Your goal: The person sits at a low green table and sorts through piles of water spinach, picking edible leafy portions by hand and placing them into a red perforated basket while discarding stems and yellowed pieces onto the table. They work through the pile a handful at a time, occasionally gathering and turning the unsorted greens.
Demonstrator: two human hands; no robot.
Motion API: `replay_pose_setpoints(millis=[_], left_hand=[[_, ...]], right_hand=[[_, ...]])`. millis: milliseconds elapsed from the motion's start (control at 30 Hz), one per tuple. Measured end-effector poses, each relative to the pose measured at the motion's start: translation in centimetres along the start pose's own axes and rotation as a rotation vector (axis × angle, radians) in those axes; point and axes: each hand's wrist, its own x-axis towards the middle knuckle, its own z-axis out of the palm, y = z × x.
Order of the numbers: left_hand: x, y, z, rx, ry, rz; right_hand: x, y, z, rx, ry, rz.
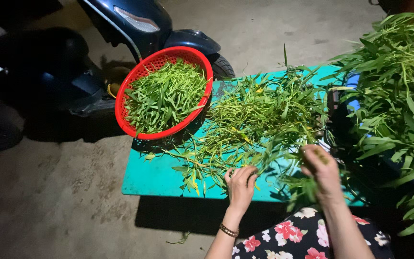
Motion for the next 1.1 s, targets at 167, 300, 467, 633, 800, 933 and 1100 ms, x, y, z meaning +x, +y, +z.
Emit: replay_pose_setpoints(millis=[167,300,467,633,800,933,1100], left_hand=[[0.9,2.1,-1.6,-0.103,0.043,-0.003],[1.8,4.7,-4.3,-0.171,0.088,0.048],[3.0,9.0,-6.2,-0.3,0.08,0.196],[6.6,11.7,-6.1,-0.171,-0.013,0.434],[6.2,11.9,-5.7,-0.086,-0.028,0.249],[5.5,10.3,-3.0,-0.19,-0.077,0.153],[5.3,7.0,1.3,-0.553,-0.187,0.046]], right_hand=[[0.4,-1.5,-2.5,0.395,-0.12,-0.034],[0.6,-1.3,-2.5,0.407,-0.12,0.018],[1.0,-0.2,-2.1,0.399,-0.184,0.113],[0.7,0.3,-1.4,0.425,-0.317,0.174],[-0.1,-1.4,-1.0,0.436,-0.125,0.071],[-0.6,-2.1,0.0,0.561,-0.163,0.016],[-0.7,-1.3,0.8,0.445,-0.136,0.067]])
